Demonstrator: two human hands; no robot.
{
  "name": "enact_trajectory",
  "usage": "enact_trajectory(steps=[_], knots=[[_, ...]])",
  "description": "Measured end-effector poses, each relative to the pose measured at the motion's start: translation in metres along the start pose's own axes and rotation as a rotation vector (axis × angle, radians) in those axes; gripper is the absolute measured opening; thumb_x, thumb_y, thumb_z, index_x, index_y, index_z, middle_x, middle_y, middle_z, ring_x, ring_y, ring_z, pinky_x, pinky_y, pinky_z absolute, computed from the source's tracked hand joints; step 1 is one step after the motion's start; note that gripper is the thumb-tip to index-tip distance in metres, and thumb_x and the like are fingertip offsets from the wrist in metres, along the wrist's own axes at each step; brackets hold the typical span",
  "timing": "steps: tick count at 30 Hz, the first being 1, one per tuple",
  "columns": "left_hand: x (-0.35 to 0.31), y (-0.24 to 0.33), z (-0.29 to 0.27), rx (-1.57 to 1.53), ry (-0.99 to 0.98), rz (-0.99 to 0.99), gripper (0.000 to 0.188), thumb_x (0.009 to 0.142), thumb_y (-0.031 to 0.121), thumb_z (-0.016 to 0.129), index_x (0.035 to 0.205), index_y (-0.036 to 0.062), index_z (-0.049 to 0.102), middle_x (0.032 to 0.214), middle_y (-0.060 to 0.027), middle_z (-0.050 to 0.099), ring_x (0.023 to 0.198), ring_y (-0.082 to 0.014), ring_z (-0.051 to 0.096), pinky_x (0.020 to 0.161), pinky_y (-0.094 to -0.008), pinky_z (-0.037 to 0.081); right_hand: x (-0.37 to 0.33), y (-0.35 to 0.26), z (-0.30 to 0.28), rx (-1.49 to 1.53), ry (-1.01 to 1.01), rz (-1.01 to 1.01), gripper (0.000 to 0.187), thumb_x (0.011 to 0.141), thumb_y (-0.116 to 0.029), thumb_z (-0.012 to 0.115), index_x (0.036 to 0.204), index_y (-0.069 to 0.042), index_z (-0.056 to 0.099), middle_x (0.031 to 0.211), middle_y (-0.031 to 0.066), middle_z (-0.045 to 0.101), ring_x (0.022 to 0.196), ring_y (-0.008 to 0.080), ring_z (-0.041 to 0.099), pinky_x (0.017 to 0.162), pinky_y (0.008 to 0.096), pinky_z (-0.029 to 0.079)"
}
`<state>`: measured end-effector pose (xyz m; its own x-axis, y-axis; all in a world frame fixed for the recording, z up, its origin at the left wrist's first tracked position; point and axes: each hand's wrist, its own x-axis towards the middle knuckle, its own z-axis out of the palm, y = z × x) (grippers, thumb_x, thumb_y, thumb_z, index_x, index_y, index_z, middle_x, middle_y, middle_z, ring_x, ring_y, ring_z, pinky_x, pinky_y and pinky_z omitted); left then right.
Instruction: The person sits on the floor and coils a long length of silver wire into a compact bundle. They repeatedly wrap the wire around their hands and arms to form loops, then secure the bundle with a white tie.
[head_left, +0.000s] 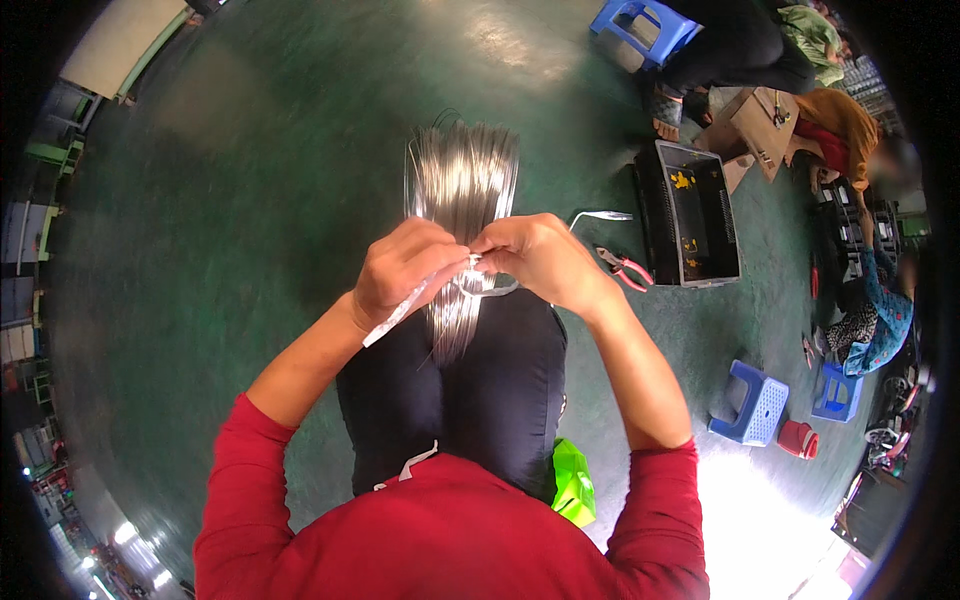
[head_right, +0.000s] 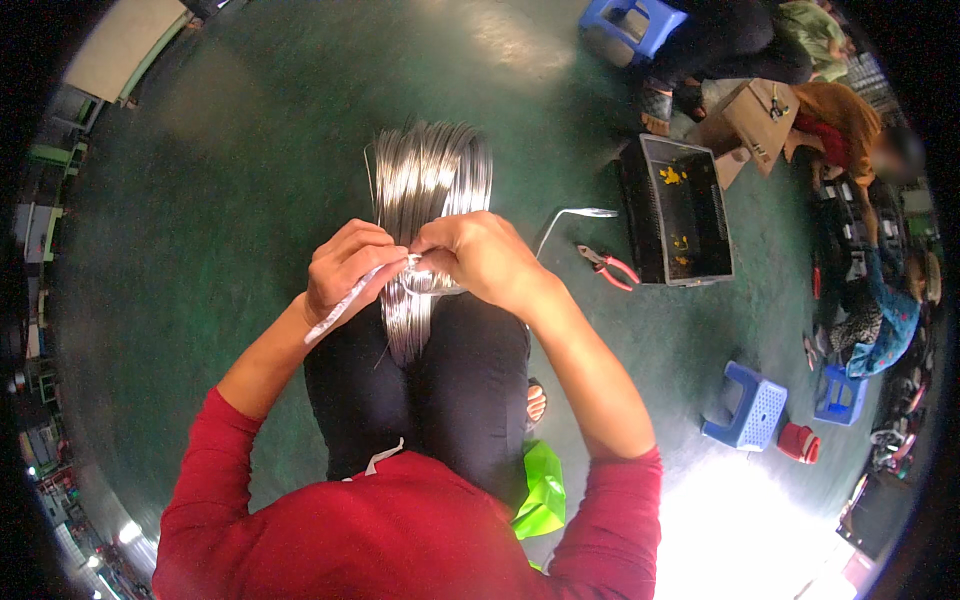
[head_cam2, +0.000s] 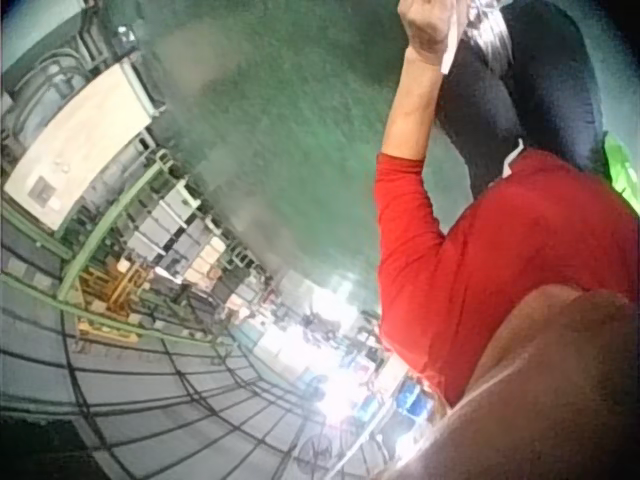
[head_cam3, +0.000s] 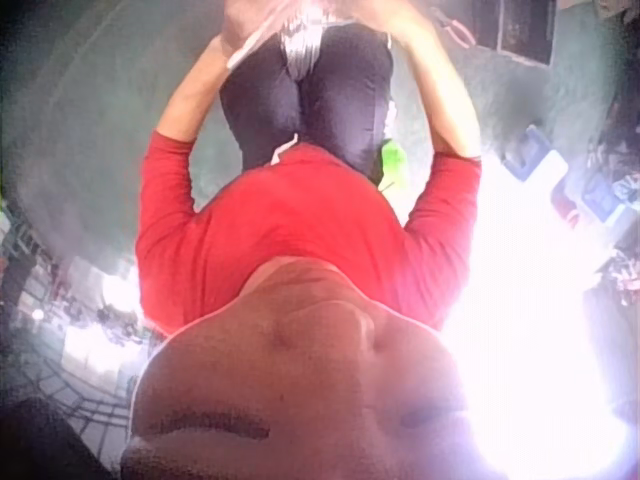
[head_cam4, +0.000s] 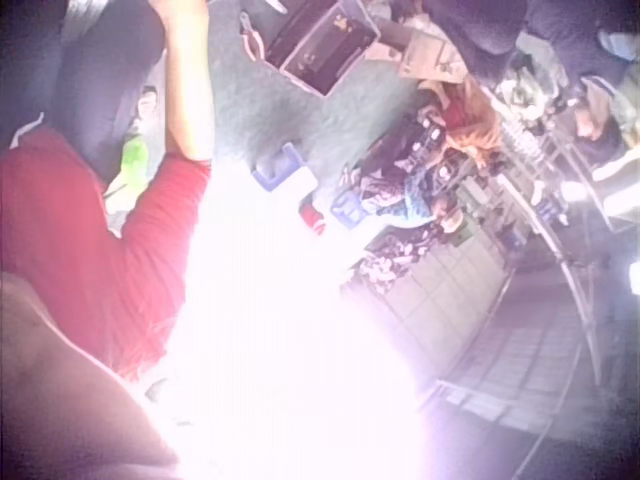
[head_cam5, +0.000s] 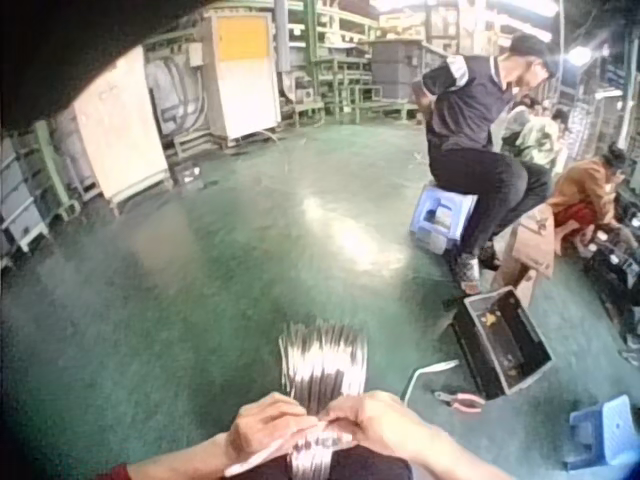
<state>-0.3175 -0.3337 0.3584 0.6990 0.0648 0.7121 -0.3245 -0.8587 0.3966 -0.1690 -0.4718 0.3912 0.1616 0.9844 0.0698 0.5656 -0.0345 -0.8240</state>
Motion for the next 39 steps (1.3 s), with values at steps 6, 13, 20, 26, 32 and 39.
enact_trajectory(steps=[6,13,20,26,32,39], knots=[[0.002,0.004,-0.019,-0.014,-0.160,-0.041,0.022,0.068,0.001,0.075,0.086,0.0034,0.064,0.079,-0.0068,0.064,0.067,-0.0227,0.060,0.059,-0.0322,0.050,-0.005,-0.024,-0.008,-0.414,0.075,-0.260,0.016,0.064,-0.014,0.067,0.077,-0.007,0.060,0.082,0.0094,0.054,0.083,0.0280,0.056,0.071,0.0390,0.046],[-0.021,-0.008,-0.035,-0.022,-0.403,-0.163,0.010,0.077,0.008,0.068,0.074,0.0060,0.059,0.066,-0.0069,0.056,0.063,-0.0244,0.055,0.055,-0.0348,0.047,-0.011,0.018,-0.025,-0.449,-0.216,-0.071,0.026,0.082,-0.032,0.064,0.083,-0.006,0.065,0.087,0.0123,0.054,0.089,0.0313,0.053,0.077,0.0410,0.043],[-0.033,0.007,-0.042,-0.564,-0.161,-0.820,0.022,0.087,0.016,0.060,0.069,0.0040,0.059,0.073,-0.0076,0.053,0.074,-0.0192,0.055,0.067,-0.0306,0.044,-0.031,0.037,-0.013,0.494,-0.019,0.116,0.028,0.086,-0.031,0.061,0.077,-0.005,0.058,0.077,0.0048,0.052,0.082,0.0190,0.054,0.066,0.0321,0.043],[-0.012,0.038,-0.016,-1.117,-0.209,-0.827,0.039,0.100,0.031,0.035,0.076,0.0040,0.048,0.074,-0.0021,0.048,0.075,-0.0137,0.047,0.072,-0.0270,0.039,0.004,0.037,0.021,1.393,0.323,0.452,0.042,0.096,-0.033,0.045,0.060,-0.014,0.033,0.055,-0.0004,0.036,0.052,0.0120,0.037,0.048,0.0258,0.026],[-0.023,0.059,-0.036,-0.722,-0.361,-0.719,0.027,0.097,0.020,0.044,0.078,0.0019,0.049,0.073,-0.0063,0.046,0.068,-0.0165,0.046,0.065,-0.0321,0.040,0.011,0.060,0.042,1.413,0.314,0.595,0.048,0.097,-0.036,0.047,0.057,-0.016,0.029,0.048,-0.0008,0.028,0.042,0.0114,0.028,0.041,0.0267,0.019],[-0.024,-0.016,-0.081,-0.670,-0.257,-0.924,0.067,0.090,0.056,0.045,0.128,0.0007,0.042,0.126,-0.0165,0.050,0.120,-0.0283,0.049,0.097,-0.0420,0.040,-0.005,0.120,-0.030,1.033,0.147,0.806,0.112,0.074,-0.083,0.036,0.139,0.008,0.029,0.130,0.0271,0.048,0.098,0.0347,0.063,0.088,0.0439,0.050]])
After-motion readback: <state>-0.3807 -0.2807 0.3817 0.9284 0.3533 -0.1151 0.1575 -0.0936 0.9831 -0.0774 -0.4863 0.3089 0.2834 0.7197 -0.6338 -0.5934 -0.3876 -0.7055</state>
